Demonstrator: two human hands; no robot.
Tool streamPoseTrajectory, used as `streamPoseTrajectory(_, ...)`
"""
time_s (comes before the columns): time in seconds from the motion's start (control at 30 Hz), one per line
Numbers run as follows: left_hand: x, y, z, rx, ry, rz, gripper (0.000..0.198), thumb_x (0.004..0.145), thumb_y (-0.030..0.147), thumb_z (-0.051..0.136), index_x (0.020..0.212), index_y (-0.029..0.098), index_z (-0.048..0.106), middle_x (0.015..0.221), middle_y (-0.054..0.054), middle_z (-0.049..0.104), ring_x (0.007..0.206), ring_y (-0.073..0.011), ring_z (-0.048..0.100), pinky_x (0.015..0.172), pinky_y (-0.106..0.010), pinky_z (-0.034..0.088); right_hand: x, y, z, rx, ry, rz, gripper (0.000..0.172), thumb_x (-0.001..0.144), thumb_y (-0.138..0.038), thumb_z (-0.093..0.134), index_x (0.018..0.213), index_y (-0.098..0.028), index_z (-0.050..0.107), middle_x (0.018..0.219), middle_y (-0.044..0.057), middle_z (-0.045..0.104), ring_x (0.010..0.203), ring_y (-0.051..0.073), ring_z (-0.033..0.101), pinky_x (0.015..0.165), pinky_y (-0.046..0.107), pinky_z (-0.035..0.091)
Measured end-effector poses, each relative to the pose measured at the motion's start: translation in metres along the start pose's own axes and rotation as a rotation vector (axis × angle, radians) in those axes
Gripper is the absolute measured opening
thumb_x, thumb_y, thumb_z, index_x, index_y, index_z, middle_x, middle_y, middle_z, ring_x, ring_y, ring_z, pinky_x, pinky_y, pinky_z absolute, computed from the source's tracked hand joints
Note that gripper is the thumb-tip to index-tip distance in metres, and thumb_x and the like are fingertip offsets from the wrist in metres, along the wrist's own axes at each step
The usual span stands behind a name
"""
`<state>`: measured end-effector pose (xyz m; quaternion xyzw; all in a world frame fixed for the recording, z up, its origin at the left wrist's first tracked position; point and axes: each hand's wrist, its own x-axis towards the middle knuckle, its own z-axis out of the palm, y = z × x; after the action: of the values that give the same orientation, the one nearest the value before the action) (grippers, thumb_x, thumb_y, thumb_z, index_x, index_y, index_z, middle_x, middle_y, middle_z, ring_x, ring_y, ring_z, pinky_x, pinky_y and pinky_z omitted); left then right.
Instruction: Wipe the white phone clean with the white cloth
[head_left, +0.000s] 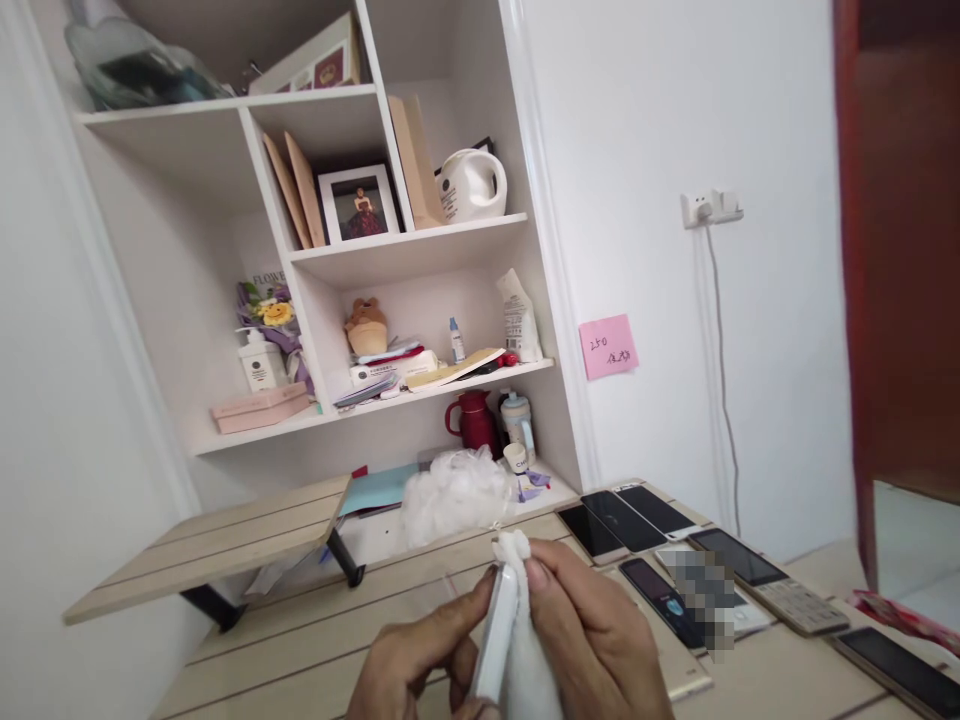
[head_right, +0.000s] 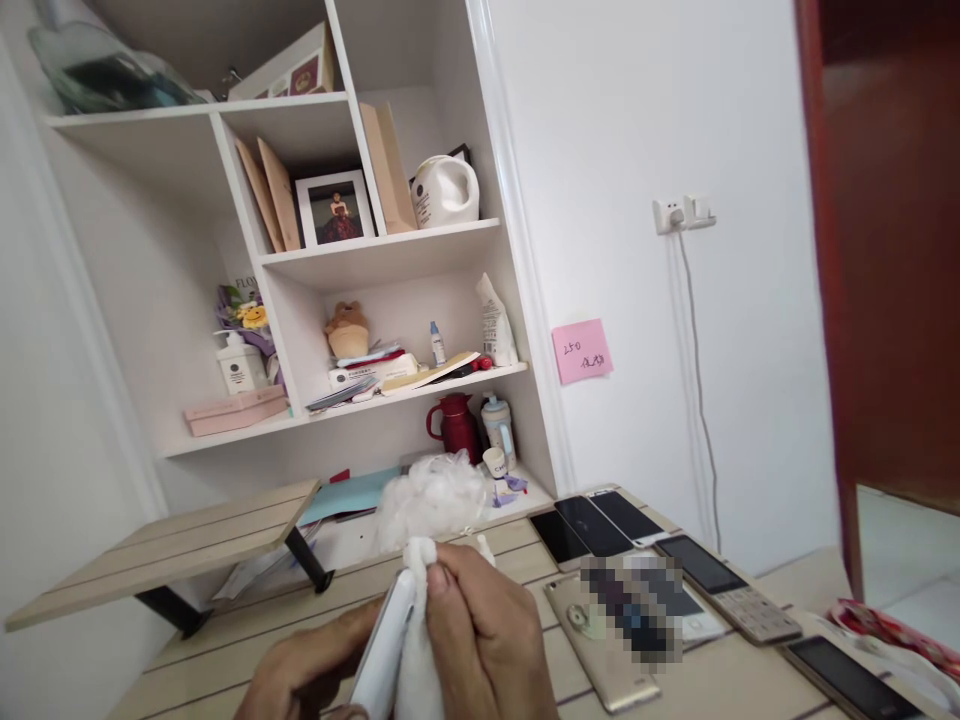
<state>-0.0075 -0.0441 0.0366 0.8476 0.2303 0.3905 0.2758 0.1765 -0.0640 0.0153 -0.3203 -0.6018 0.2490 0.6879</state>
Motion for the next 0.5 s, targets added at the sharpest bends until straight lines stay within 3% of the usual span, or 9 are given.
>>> streamPoseTrajectory(0.13, -0.0022, 0.0019, -0.0058, -0.008, 0.018, -0.001, 0.061, 0.082, 0.055, 0.065, 0.132, 0.021, 0.062, 0.067, -0.002, 0.065, 0.059, -0.0163, 0.062, 0.064, -0.027, 0.055, 0.0018, 0.0007, 0.0023, 0.027, -0.052, 0.045, 0.038, 0.098, -0.047, 0.046, 0.082, -0.019, 0.066, 0.06, 0.0, 0.056, 0.056, 0.015, 0.051, 0.054, 0.024, 0.044)
streamPoseTrajectory(0.33, -0.0004, 0.0035, -0.0017, 0.067, -0.033, -0.037, 0.059, 0.085, 0.044, 0.063, 0.14, 0.022, 0.054, 0.065, -0.001, 0.065, 0.058, -0.0153, 0.061, 0.066, -0.027, 0.054, -0.0053, -0.0027, 0.0037, 0.032, 0.029, -0.073, 0.029, 0.098, -0.039, 0.049, 0.1, -0.018, 0.069, 0.076, 0.006, 0.067, 0.066, 0.018, 0.061, 0.061, 0.024, 0.049)
streamPoseTrajectory(0.5, -0.0023, 0.0058, -0.0036, 0.014, -0.035, -0.034, 0.062, 0.084, 0.053, 0.062, 0.138, 0.022, 0.056, 0.062, 0.0, 0.064, 0.058, -0.0166, 0.062, 0.068, -0.029, 0.055, -0.0052, -0.0056, 0.0044, 0.022, 0.029, 0.025, 0.034, 0.097, -0.045, 0.048, 0.092, -0.019, 0.071, 0.059, 0.0, 0.058, 0.052, 0.014, 0.055, 0.05, 0.022, 0.045)
